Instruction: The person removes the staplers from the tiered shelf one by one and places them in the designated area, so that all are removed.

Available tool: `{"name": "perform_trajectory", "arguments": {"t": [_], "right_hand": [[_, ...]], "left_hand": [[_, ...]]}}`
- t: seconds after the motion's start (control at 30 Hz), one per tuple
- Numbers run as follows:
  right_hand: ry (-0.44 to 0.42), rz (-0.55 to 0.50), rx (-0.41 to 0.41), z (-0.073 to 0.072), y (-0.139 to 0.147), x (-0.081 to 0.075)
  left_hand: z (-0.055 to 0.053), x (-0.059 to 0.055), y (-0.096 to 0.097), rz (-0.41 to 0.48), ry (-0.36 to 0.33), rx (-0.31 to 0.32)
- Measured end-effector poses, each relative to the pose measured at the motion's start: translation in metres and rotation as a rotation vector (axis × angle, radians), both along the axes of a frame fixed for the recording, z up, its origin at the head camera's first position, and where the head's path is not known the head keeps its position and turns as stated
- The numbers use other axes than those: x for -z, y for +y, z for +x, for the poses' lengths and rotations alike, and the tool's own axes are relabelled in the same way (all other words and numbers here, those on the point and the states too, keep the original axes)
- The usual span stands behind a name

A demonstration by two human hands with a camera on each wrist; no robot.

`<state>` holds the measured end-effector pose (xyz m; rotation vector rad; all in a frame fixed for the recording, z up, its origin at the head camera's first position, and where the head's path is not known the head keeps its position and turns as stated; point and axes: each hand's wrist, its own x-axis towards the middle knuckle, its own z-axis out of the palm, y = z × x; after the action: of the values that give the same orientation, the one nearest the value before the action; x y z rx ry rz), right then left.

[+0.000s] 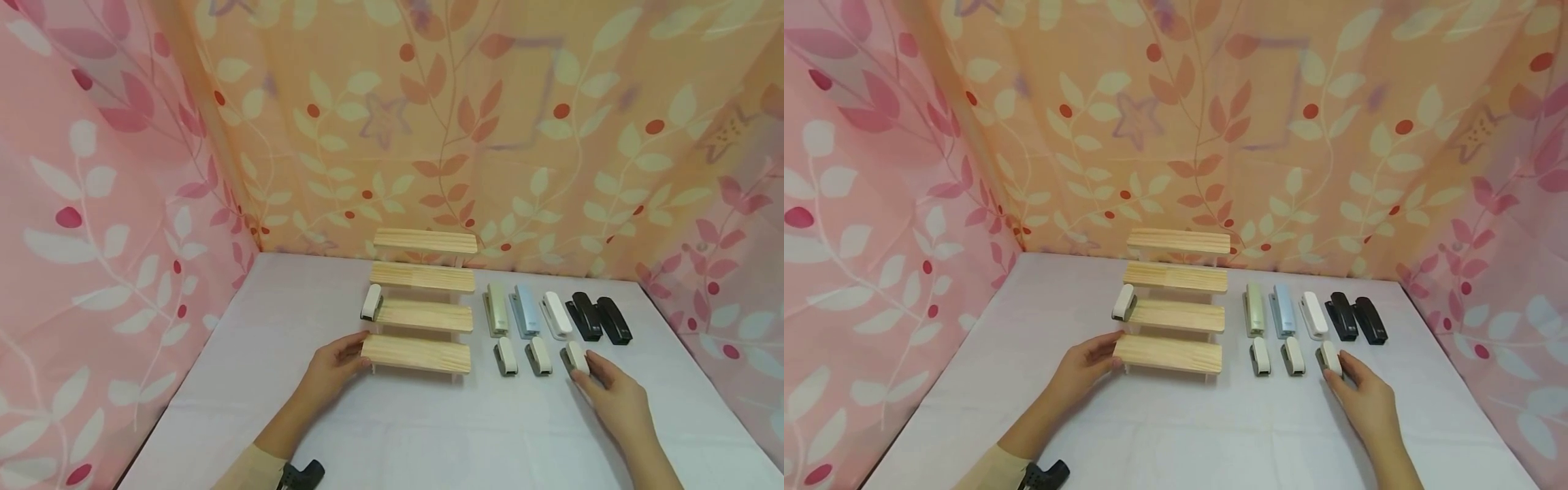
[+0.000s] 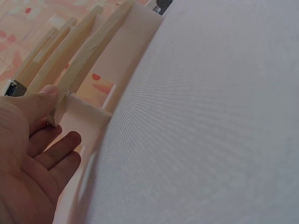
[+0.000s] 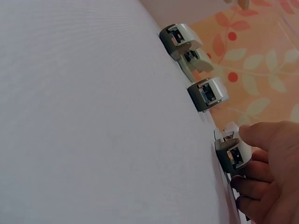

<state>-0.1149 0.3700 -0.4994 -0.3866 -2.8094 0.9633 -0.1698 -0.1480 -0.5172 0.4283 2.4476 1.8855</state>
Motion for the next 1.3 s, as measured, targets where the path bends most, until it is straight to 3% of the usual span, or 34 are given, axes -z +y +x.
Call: {"name": "perform_trajectory", "arguments": {"t": [0.2, 0.57, 1.0, 1.17, 1.3], "right_hand": [[0.038, -0.053, 0.002, 0.000, -0.004, -0.019], [0.147, -0.035, -0.073, -0.002, -0.014, -0.055], [0.256, -0.068, -0.194, -0.018, -0.081, -0.126], [0.294, -0.107, -0.255, -0.027, -0.114, -0.142], [0.320, -0.143, -0.306, -0.034, -0.139, -0.146]], "left_hand": [[0.002, 0.000, 0.000, 0.017, -0.026, -0.021], [0.002, -0.002, 0.002, 0.018, -0.028, -0.016], [0.000, -0.001, 0.001, 0.023, -0.027, -0.006], [-0.002, 0.002, 0.000, 0.025, -0.013, 0.001], [-0.004, 0.004, 0.001, 0.033, -0.007, 0.007]]}}
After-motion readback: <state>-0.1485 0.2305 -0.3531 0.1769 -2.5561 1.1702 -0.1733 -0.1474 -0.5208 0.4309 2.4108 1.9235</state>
